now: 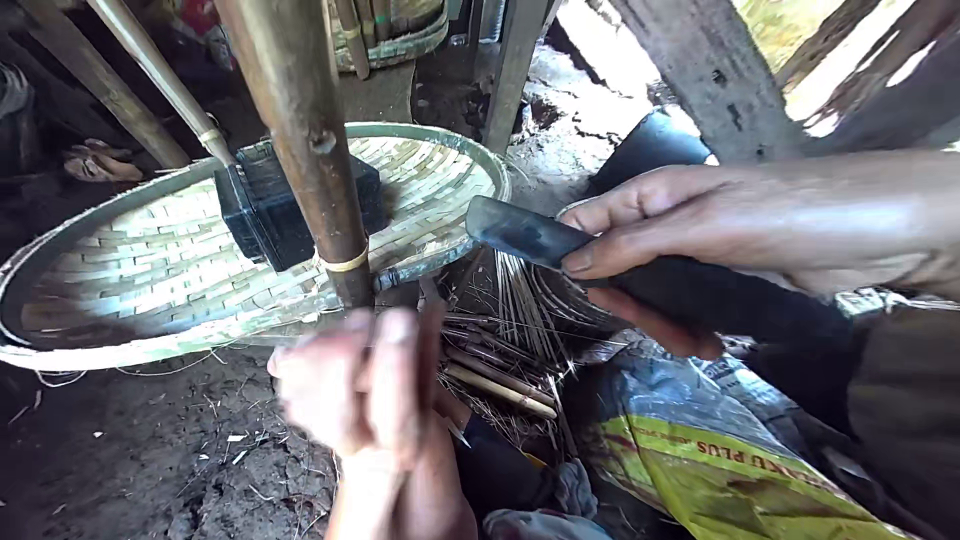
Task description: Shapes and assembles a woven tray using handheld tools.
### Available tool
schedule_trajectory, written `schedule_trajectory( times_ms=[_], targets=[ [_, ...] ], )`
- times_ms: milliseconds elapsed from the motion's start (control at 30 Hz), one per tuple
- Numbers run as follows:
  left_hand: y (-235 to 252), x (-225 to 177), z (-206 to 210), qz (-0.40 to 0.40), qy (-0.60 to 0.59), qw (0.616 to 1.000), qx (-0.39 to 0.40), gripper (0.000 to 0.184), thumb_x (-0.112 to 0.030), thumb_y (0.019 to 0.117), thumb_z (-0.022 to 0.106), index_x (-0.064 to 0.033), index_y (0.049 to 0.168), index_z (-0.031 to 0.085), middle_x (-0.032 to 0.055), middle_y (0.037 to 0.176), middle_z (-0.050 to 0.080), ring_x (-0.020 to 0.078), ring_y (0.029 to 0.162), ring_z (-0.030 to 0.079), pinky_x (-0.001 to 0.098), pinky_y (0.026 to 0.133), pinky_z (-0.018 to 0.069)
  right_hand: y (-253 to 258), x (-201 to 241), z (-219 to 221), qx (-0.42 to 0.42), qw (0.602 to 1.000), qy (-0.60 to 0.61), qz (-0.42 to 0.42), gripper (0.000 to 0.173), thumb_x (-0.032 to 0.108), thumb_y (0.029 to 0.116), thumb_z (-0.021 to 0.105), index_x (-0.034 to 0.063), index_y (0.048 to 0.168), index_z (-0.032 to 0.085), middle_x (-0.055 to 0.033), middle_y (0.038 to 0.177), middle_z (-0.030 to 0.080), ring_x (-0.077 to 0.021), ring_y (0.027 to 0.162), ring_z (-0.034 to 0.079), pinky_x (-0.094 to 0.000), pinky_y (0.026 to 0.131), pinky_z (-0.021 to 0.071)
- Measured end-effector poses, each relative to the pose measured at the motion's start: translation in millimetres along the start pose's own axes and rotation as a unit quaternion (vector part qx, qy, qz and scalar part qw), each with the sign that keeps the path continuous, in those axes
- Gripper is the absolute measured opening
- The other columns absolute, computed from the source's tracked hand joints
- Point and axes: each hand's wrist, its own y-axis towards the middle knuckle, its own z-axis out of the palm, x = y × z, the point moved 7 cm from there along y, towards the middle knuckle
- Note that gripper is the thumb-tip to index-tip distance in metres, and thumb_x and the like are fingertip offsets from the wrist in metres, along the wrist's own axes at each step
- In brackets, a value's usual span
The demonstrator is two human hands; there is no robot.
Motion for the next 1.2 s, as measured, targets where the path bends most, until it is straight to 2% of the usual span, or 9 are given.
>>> schedule_trajectory(
  times_ms=[67, 133, 167, 233, 400, 700, 967, 1133, 1200],
  targets=[
    [9.3, -15.8, 12.2, -0.038, 0.04, 0.993, 0.106, 0.041, -0.023, 0.0956, 0.073, -0.0102, 0.133, 0.063, 0.0171, 0.131, 0.061, 0.0215, 0.091, 0.064, 0.0391, 0.079, 0.0473, -1.3, 4.2, 4.2, -0.007, 1.0, 0.014, 0.025, 0.025, 0.022, 0.1085, 0.045, 0.0057, 0.1, 0.062, -0.0113, 0.066, 0.066, -0.0196, 0.048, 0.066, -0.0302, 0.041, 0.0558],
    [23.1, -17.1, 30.1, -0.077, 0.101, 0.964, 0.233, 0.052, -0.024, 0.0976, 0.07, -0.0095, 0.146, 0.056, 0.0178, 0.144, 0.057, 0.0199, 0.061, 0.062, 0.0371, 0.049, 0.0454, -1.4, 5.1, 6.4, -0.011, 0.999, 0.021, 0.042, 0.023, 0.022, 0.107, 0.045, 0.0074, 0.1, 0.061, -0.0107, 0.066, 0.065, -0.0184, 0.046, 0.064, -0.0291, 0.039, 0.0542],
    [29.8, -15.8, 37.5, -0.092, 0.11, 0.949, 0.279, 0.054, -0.023, 0.0977, 0.069, -0.008, 0.148, 0.055, 0.018, 0.14, 0.06, 0.0235, 0.054, 0.061, 0.0401, 0.043, 0.0447, -1.2, 6.2, 7.9, -0.007, 0.999, 0.022, 0.043, 0.021, 0.022, 0.1073, 0.044, 0.0079, 0.101, 0.06, -0.0102, 0.065, 0.064, -0.0169, 0.044, 0.063, -0.0277, 0.038, 0.0532],
    [37.6, -13.3, 49.4, -0.111, 0.074, 0.927, 0.35, 0.047, -0.022, 0.0998, 0.067, -0.0056, 0.143, 0.058, 0.0187, 0.121, 0.068, 0.0301, 0.059, 0.065, 0.046, 0.048, 0.0486, 0.0, 7.9, 9.9, -0.008, 0.999, 0.021, 0.043, 0.02, 0.021, 0.1067, 0.045, 0.0084, 0.103, 0.059, -0.009, 0.064, 0.063, -0.0143, 0.042, 0.06, -0.0251, 0.037, 0.0503],
    [33.8, -11.2, 60.0, -0.116, -0.024, 0.934, 0.338, 0.025, -0.017, 0.1019, 0.063, -0.0089, 0.123, 0.072, 0.0129, 0.125, 0.071, 0.0273, 0.09, 0.075, 0.044, 0.069, 0.0579, 0.7, 9.2, 16.6, -0.015, 0.998, 0.028, 0.049, 0.019, 0.021, 0.1075, 0.043, 0.0081, 0.104, 0.057, -0.0084, 0.064, 0.064, -0.0134, 0.041, 0.059, -0.0245, 0.037, 0.0497],
    [27.3, -13.0, 57.2, -0.1, -0.027, 0.952, 0.289, 0.026, -0.011, 0.1008, 0.063, -0.0098, 0.124, 0.075, 0.0142, 0.133, 0.069, 0.0287, 0.083, 0.076, 0.0413, 0.063, 0.0565, 1.4, 13.6, 36.5, -0.039, 0.995, 0.075, 0.059, 0.018, 0.022, 0.1103, 0.041, 0.0085, 0.105, 0.052, -0.0063, 0.062, 0.062, -0.0116, 0.042, 0.06, -0.0241, 0.038, 0.0513],
    [28.0, -12.5, 57.0, -0.103, -0.044, 0.951, 0.287, 0.026, -0.009, 0.0999, 0.063, -0.0073, 0.124, 0.074, 0.0145, 0.132, 0.069, 0.028, 0.085, 0.075, 0.0425, 0.068, 0.0576, 26.7, 27.4, 42.4, -0.023, 0.995, 0.094, 0.041, 0.024, 0.016, 0.1077, 0.043, 0.0074, 0.09, 0.055, -0.0039, 0.062, 0.06, -0.0087, 0.044, 0.058, -0.0199, 0.042, 0.049],
    [32.4, -6.7, 50.4, -0.12, -0.001, 0.948, 0.294, 0.046, -0.017, 0.1009, 0.065, -0.0028, 0.144, 0.057, 0.0194, 0.132, 0.067, 0.0279, 0.075, 0.072, 0.0435, 0.062, 0.0558, 10.1, 21.1, 37.1, -0.016, 0.997, 0.066, 0.02, 0.018, 0.02, 0.1091, 0.041, 0.0078, 0.104, 0.053, -0.0065, 0.063, 0.06, -0.0111, 0.042, 0.058, -0.0224, 0.038, 0.0493],
    [31.7, -2.4, 49.3, -0.134, -0.019, 0.941, 0.31, 0.039, -0.019, 0.1012, 0.065, -0.0052, 0.137, 0.064, 0.0175, 0.136, 0.065, 0.0244, 0.076, 0.071, 0.04, 0.064, 0.0555, 1.5, 17.9, 33.3, -0.013, 0.999, 0.039, 0.033, 0.02, 0.023, 0.1103, 0.041, 0.0081, 0.113, 0.054, -0.0085, 0.065, 0.063, -0.0133, 0.042, 0.06, -0.025, 0.038, 0.0514]
  ],
)
